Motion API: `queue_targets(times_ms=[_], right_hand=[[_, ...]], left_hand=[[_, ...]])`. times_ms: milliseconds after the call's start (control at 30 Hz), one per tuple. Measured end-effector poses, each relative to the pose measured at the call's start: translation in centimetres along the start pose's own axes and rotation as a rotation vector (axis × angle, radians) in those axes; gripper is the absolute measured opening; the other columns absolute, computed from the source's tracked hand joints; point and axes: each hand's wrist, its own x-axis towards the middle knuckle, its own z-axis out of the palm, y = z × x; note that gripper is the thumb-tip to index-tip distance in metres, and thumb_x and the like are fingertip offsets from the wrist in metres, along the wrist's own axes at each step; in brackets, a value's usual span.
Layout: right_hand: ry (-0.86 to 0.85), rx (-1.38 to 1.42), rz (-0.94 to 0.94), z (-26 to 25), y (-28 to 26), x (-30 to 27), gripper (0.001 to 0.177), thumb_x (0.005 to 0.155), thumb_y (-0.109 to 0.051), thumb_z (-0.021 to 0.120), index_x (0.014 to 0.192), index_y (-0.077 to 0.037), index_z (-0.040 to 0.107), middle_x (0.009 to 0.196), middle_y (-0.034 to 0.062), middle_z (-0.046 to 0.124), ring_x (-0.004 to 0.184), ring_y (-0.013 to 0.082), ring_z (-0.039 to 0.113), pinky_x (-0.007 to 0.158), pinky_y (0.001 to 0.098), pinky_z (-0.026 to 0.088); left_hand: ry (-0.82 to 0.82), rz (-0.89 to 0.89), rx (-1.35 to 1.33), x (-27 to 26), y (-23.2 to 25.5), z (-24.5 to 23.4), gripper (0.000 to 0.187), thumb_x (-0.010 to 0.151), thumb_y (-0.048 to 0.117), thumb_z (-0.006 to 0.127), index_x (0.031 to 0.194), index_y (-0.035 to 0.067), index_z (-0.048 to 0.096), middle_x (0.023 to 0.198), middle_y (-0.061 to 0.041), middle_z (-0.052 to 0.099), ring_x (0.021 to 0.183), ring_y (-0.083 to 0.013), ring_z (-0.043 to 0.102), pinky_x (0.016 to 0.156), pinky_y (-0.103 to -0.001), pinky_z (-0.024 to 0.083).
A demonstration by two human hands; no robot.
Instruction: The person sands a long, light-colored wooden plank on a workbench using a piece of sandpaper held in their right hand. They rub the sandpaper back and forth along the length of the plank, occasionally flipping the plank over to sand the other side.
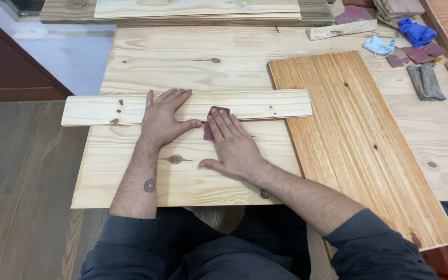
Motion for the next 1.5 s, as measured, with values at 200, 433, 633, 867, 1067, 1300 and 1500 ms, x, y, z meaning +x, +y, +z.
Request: queue_targets(times_ms=[200, 433, 633, 867, 1067, 1300, 1500], right_hand=[[-0.039, -0.009, 0.280, -0.9, 6.1, 2.6, 0.101, 0.101, -0.077, 0.021, 0.156, 0.006, 0.033, 0.160, 0.0303, 0.037, 0.153, 0.0386, 0.031, 0.128, 0.0507, 0.013], [-0.030, 0.011, 0.156, -0.4, 1.8, 1.2, 0.112, 0.094, -0.085, 0.027, 0.157, 0.008, 0.031, 0.163, 0.0323, 0.032, 0.155, 0.0436, 0.026, 0.128, 0.0518, 0.014], [-0.004, 0.061, 0.078, 0.8, 4.4, 2.8, 0.102, 0.098, -0.078, 0.029, 0.160, 0.003, 0.030, 0.165, 0.0263, 0.031, 0.156, 0.0386, 0.026, 0.129, 0.0498, 0.013], [0.109, 0.032, 0.136, -0.8, 7.7, 2.6, 0.087, 0.104, -0.066, 0.032, 0.163, -0.004, 0.027, 0.168, 0.0206, 0.029, 0.156, 0.0355, 0.024, 0.129, 0.0522, 0.010], [0.164, -0.066, 0.436, 3.4, 14.1, 1.7, 0.067, 0.111, -0.045, 0.038, 0.160, 0.001, 0.036, 0.165, 0.0232, 0.034, 0.155, 0.0371, 0.028, 0.127, 0.0534, 0.012], [0.087, -0.017, 0.489, 5.0, 14.9, 1.8, 0.066, 0.111, -0.049, 0.031, 0.159, -0.006, 0.039, 0.164, 0.0174, 0.038, 0.154, 0.0341, 0.030, 0.126, 0.0549, 0.014], [0.084, -0.025, 0.500, 5.6, 15.5, 2.0, 0.067, 0.109, -0.051, 0.031, 0.160, -0.008, 0.039, 0.166, 0.0157, 0.037, 0.155, 0.0340, 0.031, 0.126, 0.0559, 0.016]], left_hand=[[-0.003, 0.013, -0.004, 0.0, 0.1, -0.2, 0.090, 0.076, 0.075, 0.075, 0.150, 0.029, 0.053, 0.150, 0.003, 0.057, 0.146, -0.0217, 0.045, 0.126, -0.066, 0.008], [-0.004, -0.005, 0.003, 0.0, 0.2, -0.3, 0.090, 0.075, 0.074, 0.076, 0.149, 0.029, 0.054, 0.151, 0.003, 0.057, 0.146, -0.0218, 0.045, 0.126, -0.065, 0.007], [0.002, 0.000, 0.004, -0.1, 0.4, -0.2, 0.088, 0.076, 0.073, 0.076, 0.150, 0.029, 0.053, 0.152, 0.004, 0.056, 0.146, -0.0218, 0.044, 0.126, -0.066, 0.006], [0.108, 0.074, 0.029, -0.2, 2.5, -0.6, 0.076, 0.093, 0.066, 0.063, 0.153, 0.021, 0.049, 0.158, -0.003, 0.049, 0.149, -0.0249, 0.039, 0.123, -0.070, 0.003], [0.019, 0.229, 0.075, 0.0, 10.6, 1.8, 0.074, 0.103, 0.059, 0.042, 0.158, 0.010, 0.038, 0.164, -0.013, 0.038, 0.153, -0.0291, 0.031, 0.125, -0.065, 0.008], [-0.227, 0.068, 0.315, -2.4, 16.4, 4.2, 0.105, 0.094, 0.081, 0.018, 0.162, 0.000, 0.020, 0.170, -0.022, 0.019, 0.160, -0.0325, 0.014, 0.125, -0.062, 0.000], [-0.101, -0.346, 0.257, -0.1, 9.1, 1.1, 0.099, 0.101, 0.076, 0.019, 0.163, -0.001, 0.018, 0.171, -0.023, 0.019, 0.160, -0.0339, 0.014, 0.122, -0.068, -0.007]])
